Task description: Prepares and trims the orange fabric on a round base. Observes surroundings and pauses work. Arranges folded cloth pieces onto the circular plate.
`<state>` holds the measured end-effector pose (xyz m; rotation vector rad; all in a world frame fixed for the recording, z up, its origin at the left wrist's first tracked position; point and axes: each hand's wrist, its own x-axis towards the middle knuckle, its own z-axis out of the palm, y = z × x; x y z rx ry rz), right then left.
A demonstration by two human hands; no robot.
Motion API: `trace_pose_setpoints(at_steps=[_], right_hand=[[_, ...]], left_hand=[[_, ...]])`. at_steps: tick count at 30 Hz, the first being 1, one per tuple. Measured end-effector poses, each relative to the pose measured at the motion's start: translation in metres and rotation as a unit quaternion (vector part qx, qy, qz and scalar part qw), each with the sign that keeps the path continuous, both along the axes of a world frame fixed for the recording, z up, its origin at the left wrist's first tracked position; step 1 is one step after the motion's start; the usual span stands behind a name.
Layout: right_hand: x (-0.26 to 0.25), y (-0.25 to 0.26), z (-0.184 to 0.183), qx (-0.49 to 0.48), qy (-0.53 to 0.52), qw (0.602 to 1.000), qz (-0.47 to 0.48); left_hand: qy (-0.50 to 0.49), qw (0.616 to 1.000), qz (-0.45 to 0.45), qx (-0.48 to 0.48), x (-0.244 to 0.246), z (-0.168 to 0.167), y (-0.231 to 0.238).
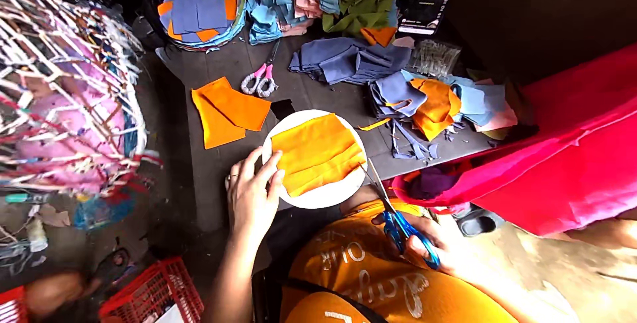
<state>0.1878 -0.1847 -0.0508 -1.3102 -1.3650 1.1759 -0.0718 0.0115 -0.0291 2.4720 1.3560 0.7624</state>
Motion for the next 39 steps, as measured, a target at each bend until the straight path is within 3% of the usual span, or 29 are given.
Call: trace_pose_setpoints(at_steps=[6,10,14,18,25,31,39], right_hand=[[0.002,-0.004,-0.017,0.022,0.049,0.999,0.005],[-0.005,-0.001,0.005,-0.039,0.04,0.998,-0.018],[0.002,-0.003,-0.02,0.025,0.044,0.999,0.008],[0.004,-0.004,-0.022,0.034,0.041,0.999,0.007],[0.01,-0.009,-0.015,0.024,0.0,1.0,-0.006],[0.008,-0.007,-0.001,-0.017,-0.057,0.997,-0.043],[0.002,-0.016,0.01,-0.073,0.03,0.997,-0.008]], left_hand=[[0.046,0.999,0.004,0.015,0.002,-0.004,0.0],[0.043,0.999,0.006,0.011,0.002,-0.004,-0.001],[0.045,0.999,0.006,0.016,0.001,-0.005,-0.001],[0.046,0.999,0.006,0.022,0.0,-0.006,-0.002],[-0.028,0.998,0.009,0.049,0.004,0.001,-0.002],[-0.016,0.991,-0.115,0.062,0.049,0.022,-0.005],[0.105,0.981,-0.16,-0.028,0.094,0.005,-0.002]])
